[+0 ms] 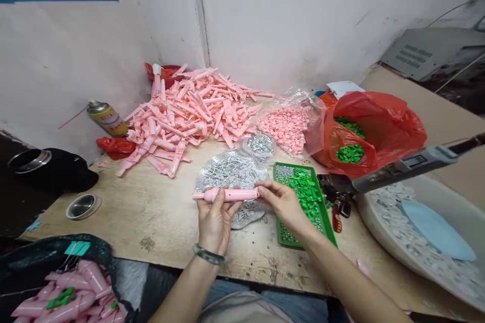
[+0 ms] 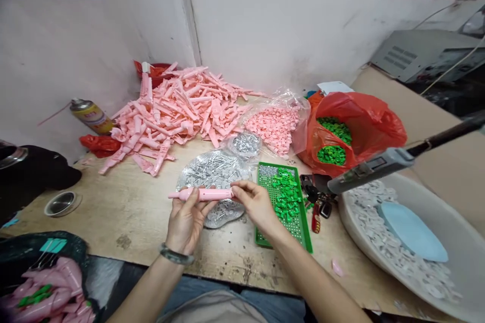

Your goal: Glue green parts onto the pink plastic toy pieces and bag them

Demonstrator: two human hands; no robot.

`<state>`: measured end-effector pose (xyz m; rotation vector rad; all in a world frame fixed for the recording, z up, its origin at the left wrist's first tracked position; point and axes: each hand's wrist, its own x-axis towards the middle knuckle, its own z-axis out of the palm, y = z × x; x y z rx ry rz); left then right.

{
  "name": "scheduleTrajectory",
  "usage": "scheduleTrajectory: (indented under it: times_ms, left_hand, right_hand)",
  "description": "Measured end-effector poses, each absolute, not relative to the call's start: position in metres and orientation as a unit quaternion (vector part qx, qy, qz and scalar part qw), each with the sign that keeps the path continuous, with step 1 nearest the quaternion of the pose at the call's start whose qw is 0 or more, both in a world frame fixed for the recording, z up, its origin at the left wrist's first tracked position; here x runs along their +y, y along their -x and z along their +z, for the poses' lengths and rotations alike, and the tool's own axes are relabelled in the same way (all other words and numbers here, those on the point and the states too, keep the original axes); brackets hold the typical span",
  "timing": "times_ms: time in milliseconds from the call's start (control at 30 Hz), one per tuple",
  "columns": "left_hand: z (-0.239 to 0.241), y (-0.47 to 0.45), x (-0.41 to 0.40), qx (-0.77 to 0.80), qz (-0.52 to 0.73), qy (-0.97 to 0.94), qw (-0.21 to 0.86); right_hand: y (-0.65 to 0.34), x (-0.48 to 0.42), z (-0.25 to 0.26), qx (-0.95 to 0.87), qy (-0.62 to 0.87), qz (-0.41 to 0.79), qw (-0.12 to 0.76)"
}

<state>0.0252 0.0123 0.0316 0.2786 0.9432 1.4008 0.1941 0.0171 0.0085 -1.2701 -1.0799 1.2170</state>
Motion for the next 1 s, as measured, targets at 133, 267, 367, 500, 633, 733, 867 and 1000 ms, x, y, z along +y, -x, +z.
scheduleTrajectory:
  times_ms: [133, 267, 367, 500, 633, 733, 867, 1000]
  left_hand:
    - [0.033, -0.028, 0.008, 0.404, 0.621, -0.145, 0.656]
    - [0.035, -0.025, 0.003, 0.408, 0.592, -0.153, 0.678]
    - [0.035, -0.023, 0.000, 0.400, 0.549, -0.141, 0.720]
    - [0.038, -0.022, -0.003, 0.385, 0.491, -0.140, 0.768]
    - [0.041, -0.022, -0.002, 0.375, 0.484, -0.169, 0.773]
    - [0.041, -0.023, 0.002, 0.383, 0.478, -0.185, 0.768]
    - [0.039, -0.023, 0.004, 0.436, 0.436, -0.197, 0.762]
    - [0.038, -0.029, 0.003, 0.432, 0.391, -0.159, 0.797]
  right_hand:
    - [-0.184, -0.010, 0.006, -0.375, 0.525, 0.521, 0.559]
    - [-0.191, -0.010, 0.007, -0.375, 0.491, 0.530, 0.581]
    - [-0.192, -0.014, 0.010, -0.342, 0.415, 0.635, 0.554]
    - [-0.186, -0.028, 0.012, -0.324, 0.325, 0.738, 0.495]
    - [-0.191, -0.030, 0.006, -0.378, 0.326, 0.711, 0.495]
    - [-0.221, -0.015, 0.000, -0.518, 0.419, 0.591, 0.454]
    - [-0.277, 0.015, -0.005, -0.701, 0.639, 0.169, 0.268]
    - [-0.294, 0.025, -0.006, -0.729, 0.672, 0.012, 0.132]
